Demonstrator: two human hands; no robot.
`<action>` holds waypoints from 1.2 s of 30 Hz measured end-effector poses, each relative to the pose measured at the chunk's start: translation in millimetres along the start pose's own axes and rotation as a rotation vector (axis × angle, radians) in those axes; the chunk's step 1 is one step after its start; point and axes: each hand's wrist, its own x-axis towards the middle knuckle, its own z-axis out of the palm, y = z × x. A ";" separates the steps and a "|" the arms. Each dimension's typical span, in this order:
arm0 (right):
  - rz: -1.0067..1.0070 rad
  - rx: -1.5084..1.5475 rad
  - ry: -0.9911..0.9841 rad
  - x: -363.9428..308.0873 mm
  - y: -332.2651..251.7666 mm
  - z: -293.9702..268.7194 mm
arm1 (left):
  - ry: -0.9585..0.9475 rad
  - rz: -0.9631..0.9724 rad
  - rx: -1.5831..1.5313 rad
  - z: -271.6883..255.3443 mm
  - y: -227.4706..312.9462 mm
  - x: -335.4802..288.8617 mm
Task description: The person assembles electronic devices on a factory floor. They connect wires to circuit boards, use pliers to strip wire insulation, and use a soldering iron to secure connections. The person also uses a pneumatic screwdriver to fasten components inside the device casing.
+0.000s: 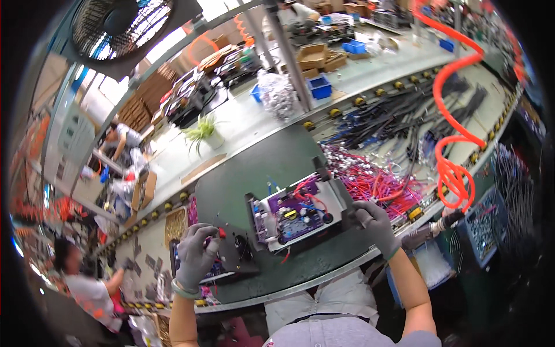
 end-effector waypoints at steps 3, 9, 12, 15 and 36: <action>-0.073 -0.210 -0.062 -7.3 -10.6 3.4 | 0.109 -0.104 -0.108 7.6 -13.2 -38.0; -0.231 -0.543 -0.136 -8.7 -23.9 6.8 | 0.374 -0.269 -0.369 43.3 -9.5 -74.7; -0.312 -0.659 -0.093 -7.9 -40.3 14.5 | 0.621 -0.296 -0.335 65.2 4.5 -85.5; -0.408 -0.639 0.002 -8.1 -49.2 20.3 | 0.803 -0.244 -0.226 72.4 27.4 -91.7; -1.087 -1.015 -0.168 -4.6 -79.6 135.6 | 0.697 -0.452 -0.238 82.0 8.7 -184.2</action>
